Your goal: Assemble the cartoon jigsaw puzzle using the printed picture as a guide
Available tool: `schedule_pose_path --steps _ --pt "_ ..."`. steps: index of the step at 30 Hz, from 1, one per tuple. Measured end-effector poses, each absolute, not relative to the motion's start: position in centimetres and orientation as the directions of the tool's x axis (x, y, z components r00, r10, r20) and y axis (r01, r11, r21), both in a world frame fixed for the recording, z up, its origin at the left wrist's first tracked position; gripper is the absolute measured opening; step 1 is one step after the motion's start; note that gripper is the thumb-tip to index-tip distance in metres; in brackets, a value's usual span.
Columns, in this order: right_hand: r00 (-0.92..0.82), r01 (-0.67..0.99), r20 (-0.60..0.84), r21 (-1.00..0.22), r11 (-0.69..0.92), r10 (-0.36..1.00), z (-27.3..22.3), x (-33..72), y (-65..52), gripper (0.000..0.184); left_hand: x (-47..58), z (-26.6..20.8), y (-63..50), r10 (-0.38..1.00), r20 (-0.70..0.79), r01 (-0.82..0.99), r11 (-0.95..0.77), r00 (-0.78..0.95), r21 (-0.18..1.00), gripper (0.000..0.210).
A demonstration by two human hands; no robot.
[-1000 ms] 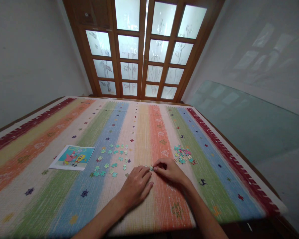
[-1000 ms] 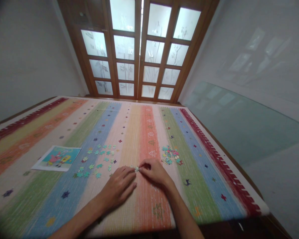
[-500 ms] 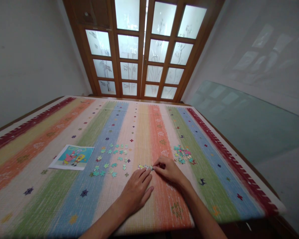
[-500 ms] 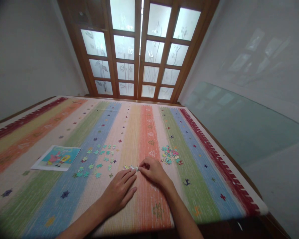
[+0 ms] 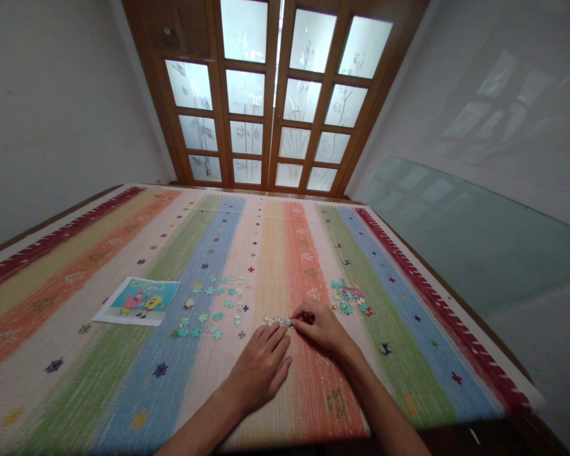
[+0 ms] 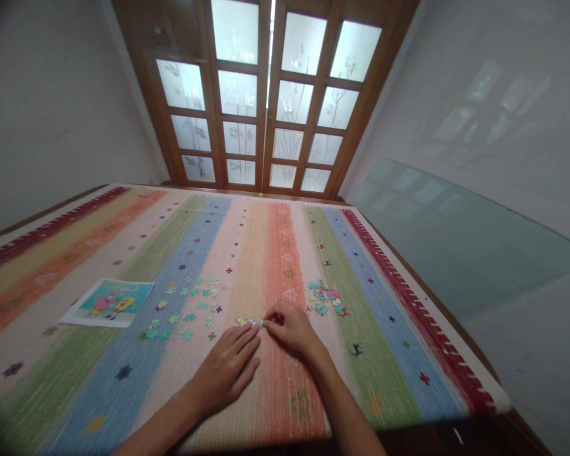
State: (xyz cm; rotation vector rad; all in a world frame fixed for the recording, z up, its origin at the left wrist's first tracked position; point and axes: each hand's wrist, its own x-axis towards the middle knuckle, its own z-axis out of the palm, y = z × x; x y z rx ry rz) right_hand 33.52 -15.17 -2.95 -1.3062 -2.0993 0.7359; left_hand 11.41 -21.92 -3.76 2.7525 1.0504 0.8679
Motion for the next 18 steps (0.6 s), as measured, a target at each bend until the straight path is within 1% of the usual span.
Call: schedule_pose_path --steps 10,18 --pt "-0.385 0.612 0.17 -0.689 0.388 0.907 -2.68 33.45 -15.22 0.012 11.42 -3.39 -21.91 0.601 0.487 0.552 -0.792 0.634 0.26 0.033" --pt "-0.403 0.602 0.179 -0.687 0.407 0.898 -2.59 33.48 -15.29 0.007 11.42 -3.28 -21.93 0.612 0.462 0.561 -0.786 0.642 0.261 0.03"
